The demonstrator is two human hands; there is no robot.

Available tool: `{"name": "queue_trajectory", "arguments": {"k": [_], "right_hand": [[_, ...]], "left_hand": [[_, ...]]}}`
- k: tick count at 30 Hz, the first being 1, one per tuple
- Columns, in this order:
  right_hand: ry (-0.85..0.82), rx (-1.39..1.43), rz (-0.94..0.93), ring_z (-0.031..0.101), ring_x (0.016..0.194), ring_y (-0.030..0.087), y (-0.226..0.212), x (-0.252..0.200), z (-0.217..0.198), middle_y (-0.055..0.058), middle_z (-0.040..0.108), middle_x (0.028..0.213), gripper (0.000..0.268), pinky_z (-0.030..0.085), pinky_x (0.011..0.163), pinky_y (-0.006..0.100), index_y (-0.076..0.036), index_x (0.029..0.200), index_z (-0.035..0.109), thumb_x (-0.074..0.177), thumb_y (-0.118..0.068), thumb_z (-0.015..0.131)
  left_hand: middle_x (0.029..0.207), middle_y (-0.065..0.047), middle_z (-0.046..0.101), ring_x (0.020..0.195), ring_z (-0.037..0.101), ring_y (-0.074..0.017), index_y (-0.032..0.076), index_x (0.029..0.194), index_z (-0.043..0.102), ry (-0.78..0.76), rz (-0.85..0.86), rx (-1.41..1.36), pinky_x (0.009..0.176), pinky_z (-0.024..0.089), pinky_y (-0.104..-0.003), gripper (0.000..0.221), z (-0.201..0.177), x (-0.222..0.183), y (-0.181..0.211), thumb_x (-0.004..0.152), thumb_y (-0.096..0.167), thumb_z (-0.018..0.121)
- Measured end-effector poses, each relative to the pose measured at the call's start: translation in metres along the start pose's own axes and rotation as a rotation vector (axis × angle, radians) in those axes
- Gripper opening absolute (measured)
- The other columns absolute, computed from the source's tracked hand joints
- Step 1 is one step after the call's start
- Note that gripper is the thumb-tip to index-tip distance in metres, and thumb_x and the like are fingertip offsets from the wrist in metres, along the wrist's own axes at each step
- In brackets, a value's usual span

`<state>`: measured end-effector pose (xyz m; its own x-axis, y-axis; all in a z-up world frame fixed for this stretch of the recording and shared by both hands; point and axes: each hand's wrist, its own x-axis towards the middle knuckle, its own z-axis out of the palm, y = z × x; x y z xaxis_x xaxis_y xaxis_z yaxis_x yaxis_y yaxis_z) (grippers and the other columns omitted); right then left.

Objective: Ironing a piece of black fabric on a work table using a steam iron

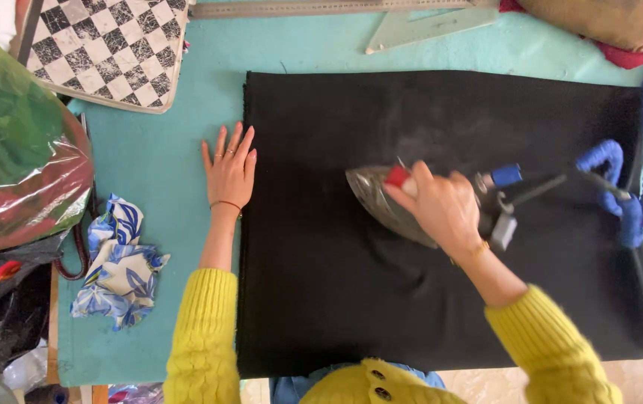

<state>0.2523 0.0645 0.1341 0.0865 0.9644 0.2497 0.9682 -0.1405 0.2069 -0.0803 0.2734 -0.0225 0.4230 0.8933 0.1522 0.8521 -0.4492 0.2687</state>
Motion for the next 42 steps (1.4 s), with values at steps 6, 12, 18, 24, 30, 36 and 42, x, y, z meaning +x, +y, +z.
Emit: {"name": "queue_trajectory", "arguments": {"k": [6, 12, 18, 24, 30, 36, 42], "right_hand": [[0.053, 0.014, 0.039, 0.074, 0.059, 0.030, -0.003, 0.093, 0.053, 0.008, 0.068, 0.058, 0.058, 0.055, 0.064, 0.038, -0.020, 0.088, 0.055, 0.096, -0.077, 0.057], [0.003, 0.097, 0.061, 0.075, 0.063, 0.033, -0.008, 0.123, 0.055, 0.009, 0.072, 0.067, 0.055, 0.055, 0.066, 0.038, -0.017, 0.091, 0.060, 0.099, -0.071, 0.059], [-0.049, 0.262, 0.170, 0.073, 0.069, 0.039, -0.009, 0.120, 0.044, 0.017, 0.071, 0.067, 0.063, 0.046, 0.074, 0.041, -0.015, 0.101, 0.062, 0.097, -0.078, 0.060], [-0.059, 0.276, 0.197, 0.073, 0.070, 0.038, -0.008, 0.120, 0.048, 0.018, 0.070, 0.067, 0.065, 0.044, 0.074, 0.039, -0.017, 0.104, 0.063, 0.094, -0.080, 0.062], [-0.061, 0.258, 0.175, 0.074, 0.069, 0.036, -0.009, 0.119, 0.045, 0.018, 0.071, 0.067, 0.066, 0.043, 0.076, 0.038, -0.018, 0.105, 0.062, 0.096, -0.083, 0.058], [-0.044, 0.288, 0.217, 0.073, 0.070, 0.037, -0.008, 0.119, 0.049, 0.019, 0.071, 0.067, 0.068, 0.043, 0.077, 0.038, -0.017, 0.106, 0.064, 0.093, -0.084, 0.062], [-0.099, 0.256, 0.151, 0.074, 0.072, 0.041, -0.007, 0.122, 0.044, 0.021, 0.072, 0.070, 0.064, 0.049, 0.077, 0.042, -0.018, 0.104, 0.061, 0.096, -0.081, 0.059]], "left_hand": [[0.167, 0.009, 0.035, 0.155, 0.027, -0.0209, 0.036, 0.160, 0.038, 0.063, -0.003, -0.018, 0.125, 0.011, -0.059, 0.046, 0.006, 0.001, -0.005, 0.114, 0.038, 0.038], [0.163, 0.008, 0.041, 0.152, 0.034, -0.0192, 0.035, 0.157, 0.044, 0.146, 0.009, -0.031, 0.125, 0.015, -0.055, 0.044, 0.022, 0.004, -0.015, 0.113, 0.036, 0.042], [0.162, 0.010, 0.043, 0.151, 0.034, -0.0167, 0.034, 0.154, 0.048, 0.170, -0.010, -0.074, 0.126, 0.015, -0.053, 0.041, 0.022, 0.006, -0.015, 0.114, 0.034, 0.042], [0.160, 0.010, 0.046, 0.150, 0.036, -0.0164, 0.034, 0.152, 0.051, 0.191, -0.008, -0.091, 0.126, 0.016, -0.054, 0.040, 0.025, 0.006, -0.016, 0.113, 0.034, 0.045], [0.160, 0.009, 0.046, 0.149, 0.038, -0.0162, 0.033, 0.152, 0.052, 0.207, -0.005, -0.083, 0.125, 0.017, -0.053, 0.040, 0.025, 0.006, -0.016, 0.112, 0.035, 0.047], [0.161, 0.011, 0.045, 0.150, 0.036, -0.0150, 0.034, 0.152, 0.050, 0.180, -0.017, -0.096, 0.126, 0.016, -0.052, 0.041, 0.022, 0.006, -0.016, 0.113, 0.039, 0.043], [0.159, 0.009, 0.047, 0.150, 0.037, -0.0165, 0.032, 0.152, 0.051, 0.193, -0.003, -0.126, 0.126, 0.016, -0.052, 0.042, 0.021, 0.005, -0.016, 0.111, 0.037, 0.047]]}}
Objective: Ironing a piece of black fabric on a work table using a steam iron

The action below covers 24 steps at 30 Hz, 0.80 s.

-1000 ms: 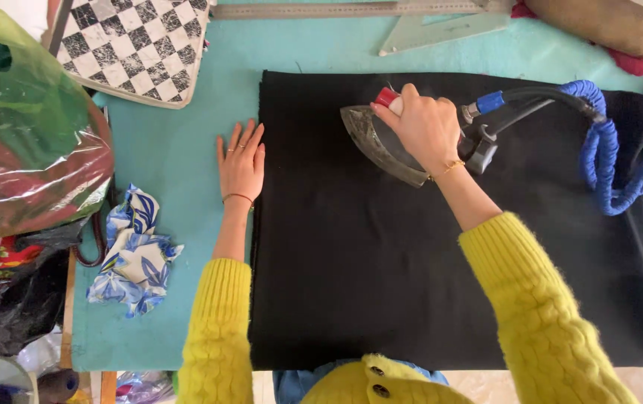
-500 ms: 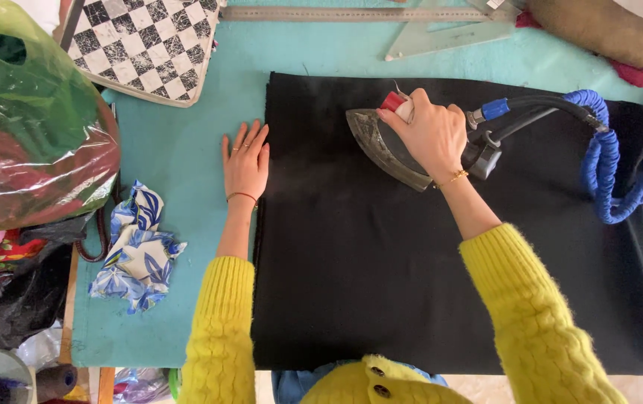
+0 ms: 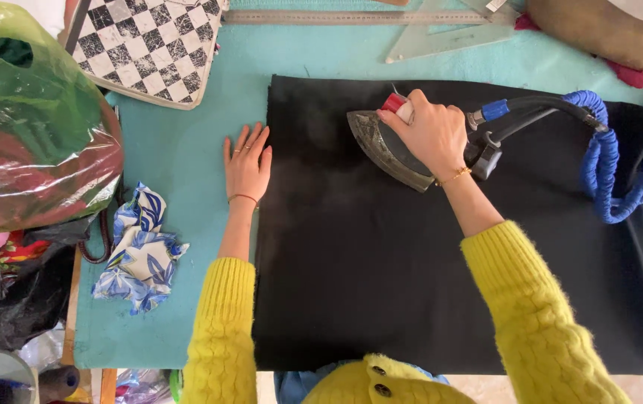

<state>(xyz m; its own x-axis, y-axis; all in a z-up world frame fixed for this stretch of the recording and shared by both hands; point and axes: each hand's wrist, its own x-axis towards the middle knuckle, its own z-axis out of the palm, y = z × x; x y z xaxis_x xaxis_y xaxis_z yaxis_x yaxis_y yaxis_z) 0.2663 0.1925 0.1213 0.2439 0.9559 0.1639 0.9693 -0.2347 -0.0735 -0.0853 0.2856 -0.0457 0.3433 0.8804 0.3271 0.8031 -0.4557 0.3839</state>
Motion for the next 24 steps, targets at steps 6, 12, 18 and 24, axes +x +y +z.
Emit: {"name": "queue_trajectory", "arguments": {"k": [6, 12, 18, 24], "right_hand": [[-0.106, 0.035, -0.118, 0.075, 0.076, 0.045, -0.011, -0.028, -0.035, 0.026, 0.072, 0.073, 0.063, 0.052, 0.074, 0.049, -0.011, 0.094, 0.061, 0.096, -0.074, 0.058], [-0.151, -0.097, -0.305, 0.074, 0.060, 0.034, 0.000, -0.150, -0.055, 0.013, 0.068, 0.056, 0.056, 0.058, 0.077, 0.043, -0.017, 0.090, 0.057, 0.089, -0.073, 0.058], [-0.129, 0.066, -0.457, 0.059, 0.045, 0.017, 0.008, -0.256, -0.062, -0.005, 0.058, 0.050, 0.059, 0.046, 0.065, 0.034, -0.015, 0.088, 0.057, 0.077, -0.068, 0.080], [-0.002, 0.048, -0.513, 0.046, 0.041, 0.012, -0.019, -0.250, -0.057, -0.006, 0.046, 0.046, 0.059, 0.046, 0.063, 0.032, -0.011, 0.087, 0.058, 0.081, -0.064, 0.083]], "left_hand": [[0.158, 0.007, 0.050, 0.148, 0.041, -0.0178, 0.029, 0.148, 0.057, 0.031, 0.050, 0.033, 0.125, 0.021, -0.051, 0.039, 0.005, 0.001, -0.011, 0.111, 0.037, 0.051], [0.157, 0.010, 0.051, 0.147, 0.042, -0.0181, 0.030, 0.147, 0.058, 0.045, 0.038, 0.013, 0.124, 0.024, -0.052, 0.038, 0.007, -0.002, -0.011, 0.110, 0.037, 0.052], [0.147, 0.002, 0.061, 0.142, 0.049, -0.0252, 0.018, 0.137, 0.067, 0.079, 0.079, -0.019, 0.120, 0.029, -0.053, 0.033, -0.015, 0.002, 0.006, 0.107, 0.025, 0.057], [0.145, 0.003, 0.062, 0.142, 0.049, -0.0255, 0.020, 0.134, 0.069, 0.079, 0.030, -0.112, 0.120, 0.026, -0.053, 0.031, -0.019, 0.004, 0.009, 0.105, 0.022, 0.057]]}}
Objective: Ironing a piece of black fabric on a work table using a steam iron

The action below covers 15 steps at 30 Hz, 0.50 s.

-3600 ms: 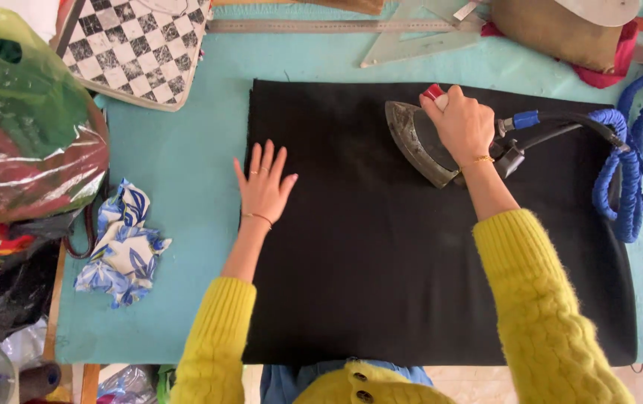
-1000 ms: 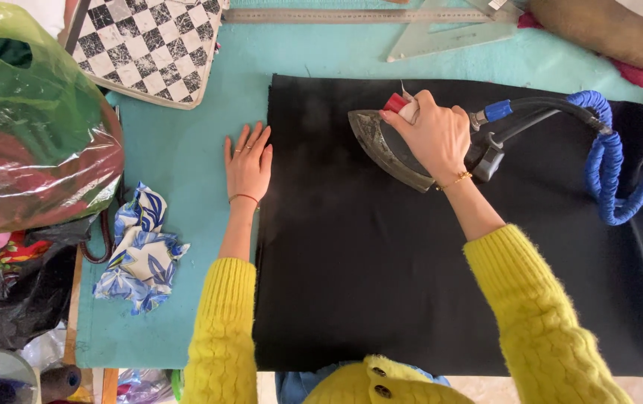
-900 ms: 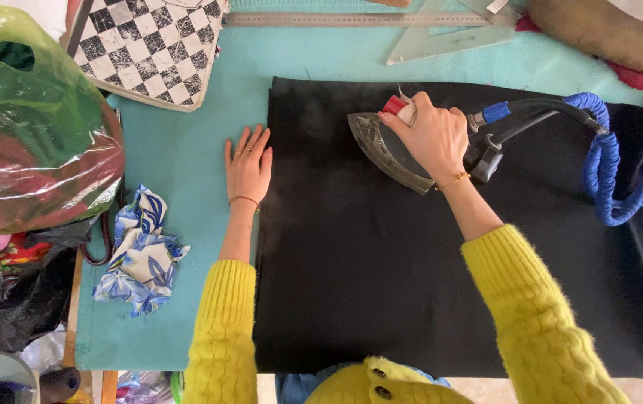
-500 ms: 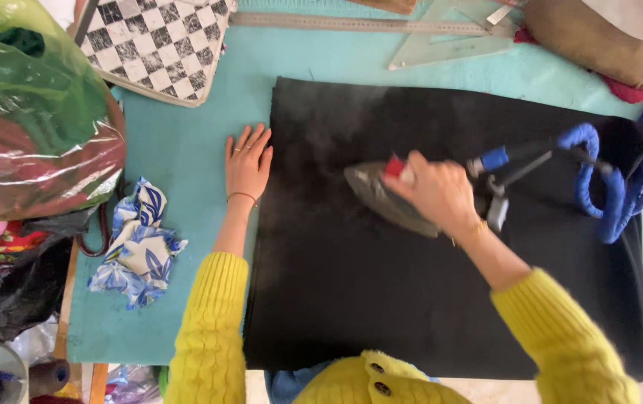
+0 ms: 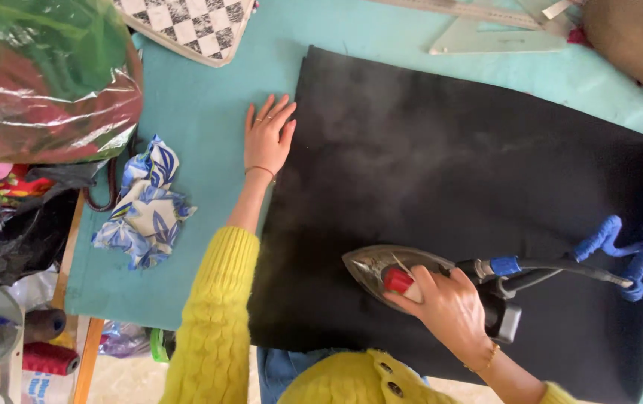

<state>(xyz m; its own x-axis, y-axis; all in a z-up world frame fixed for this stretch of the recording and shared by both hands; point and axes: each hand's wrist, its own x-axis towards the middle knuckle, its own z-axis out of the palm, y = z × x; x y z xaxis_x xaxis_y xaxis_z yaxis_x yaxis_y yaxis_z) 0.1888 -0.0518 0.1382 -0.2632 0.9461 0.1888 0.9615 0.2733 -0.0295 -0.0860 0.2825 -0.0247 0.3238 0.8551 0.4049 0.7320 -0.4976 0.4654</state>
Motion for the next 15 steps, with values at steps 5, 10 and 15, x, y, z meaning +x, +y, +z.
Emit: {"name": "queue_trajectory", "arguments": {"k": [5, 10, 15], "right_hand": [[0.052, -0.057, -0.058, 0.054, 0.045, 0.014, -0.001, 0.057, 0.015, -0.004, 0.051, 0.048, 0.056, 0.048, 0.066, 0.032, -0.016, 0.079, 0.054, 0.082, -0.068, 0.076], [0.087, -0.142, -0.111, 0.064, 0.046, 0.015, 0.003, 0.128, 0.033, -0.003, 0.060, 0.048, 0.052, 0.049, 0.069, 0.033, -0.020, 0.082, 0.058, 0.082, -0.072, 0.069], [0.213, -0.165, -0.114, 0.062, 0.042, 0.017, 0.006, 0.181, 0.050, -0.002, 0.056, 0.043, 0.057, 0.048, 0.069, 0.030, -0.018, 0.079, 0.051, 0.086, -0.072, 0.067]], "left_hand": [[0.147, 0.005, 0.060, 0.144, 0.047, -0.0222, 0.026, 0.137, 0.066, -0.013, -0.045, 0.001, 0.123, 0.025, -0.053, 0.032, 0.012, -0.007, -0.006, 0.106, 0.028, 0.058], [0.147, 0.010, 0.061, 0.144, 0.047, -0.0190, 0.034, 0.135, 0.067, -0.040, -0.150, -0.062, 0.124, 0.021, -0.055, 0.029, 0.020, -0.006, -0.015, 0.107, 0.036, 0.058], [0.125, -0.002, 0.074, 0.132, 0.059, -0.0232, 0.019, 0.118, 0.074, 0.264, -0.344, -0.636, 0.120, 0.034, -0.043, 0.023, 0.017, -0.017, -0.028, 0.103, 0.008, 0.062]]}}
